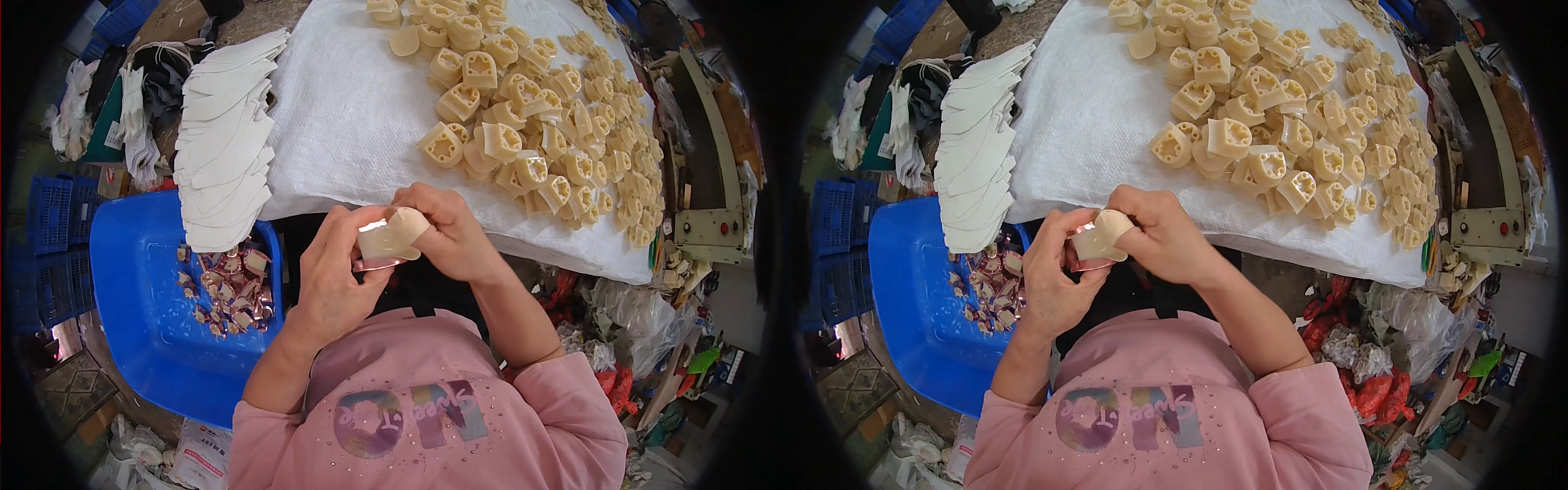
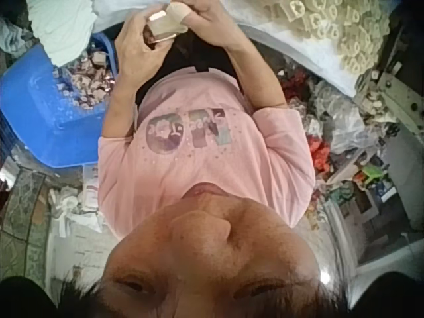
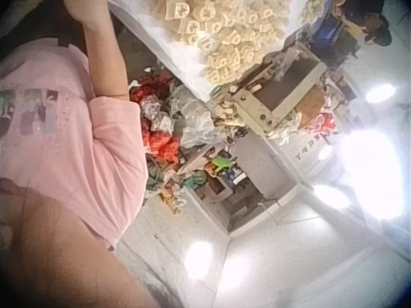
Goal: The recorder is assembling small plastic and fabric shoe components at a manufacturing workstation.
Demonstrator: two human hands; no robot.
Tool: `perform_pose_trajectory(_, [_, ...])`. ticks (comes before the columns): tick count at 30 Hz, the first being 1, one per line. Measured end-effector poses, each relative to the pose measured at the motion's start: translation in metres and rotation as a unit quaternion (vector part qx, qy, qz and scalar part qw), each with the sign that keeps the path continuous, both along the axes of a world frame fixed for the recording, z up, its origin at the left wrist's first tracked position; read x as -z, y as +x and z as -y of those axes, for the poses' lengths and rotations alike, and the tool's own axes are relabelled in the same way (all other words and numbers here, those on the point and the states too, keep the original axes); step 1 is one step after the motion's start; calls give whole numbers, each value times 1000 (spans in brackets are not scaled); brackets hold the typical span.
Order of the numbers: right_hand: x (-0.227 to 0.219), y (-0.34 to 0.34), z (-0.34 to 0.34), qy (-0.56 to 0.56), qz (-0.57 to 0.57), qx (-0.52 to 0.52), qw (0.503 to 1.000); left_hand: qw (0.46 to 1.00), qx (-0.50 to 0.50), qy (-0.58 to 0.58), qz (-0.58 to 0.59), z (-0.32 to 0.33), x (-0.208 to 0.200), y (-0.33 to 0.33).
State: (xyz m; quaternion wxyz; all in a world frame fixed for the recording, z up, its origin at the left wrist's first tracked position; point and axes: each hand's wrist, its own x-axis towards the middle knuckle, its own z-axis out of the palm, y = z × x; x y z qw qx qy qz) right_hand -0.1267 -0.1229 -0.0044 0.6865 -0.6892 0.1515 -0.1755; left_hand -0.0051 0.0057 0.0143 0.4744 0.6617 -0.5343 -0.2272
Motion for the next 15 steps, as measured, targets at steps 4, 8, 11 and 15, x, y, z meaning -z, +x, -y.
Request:
perform_pose_trajectory(4, [-6, 4, -11, -165, -46, 88, 981, 994, -59, -41, -76, 7, 10, -8])
perform_pose_trajectory(8, [3, -1, -7, 148, 71, 32, 986, 991, -65, -106, -44, 11, 10, -8])
perform_pose_trajectory(11, [4, -7, -9, 138, 50, 9, 989, 988, -79, -134, 23, 13, 10, -13])
perform_pose_trajectory(15, [9, 1, -20, -30, 27, 78, 996, 974, -153, -154, 59, 19, 26, -25])
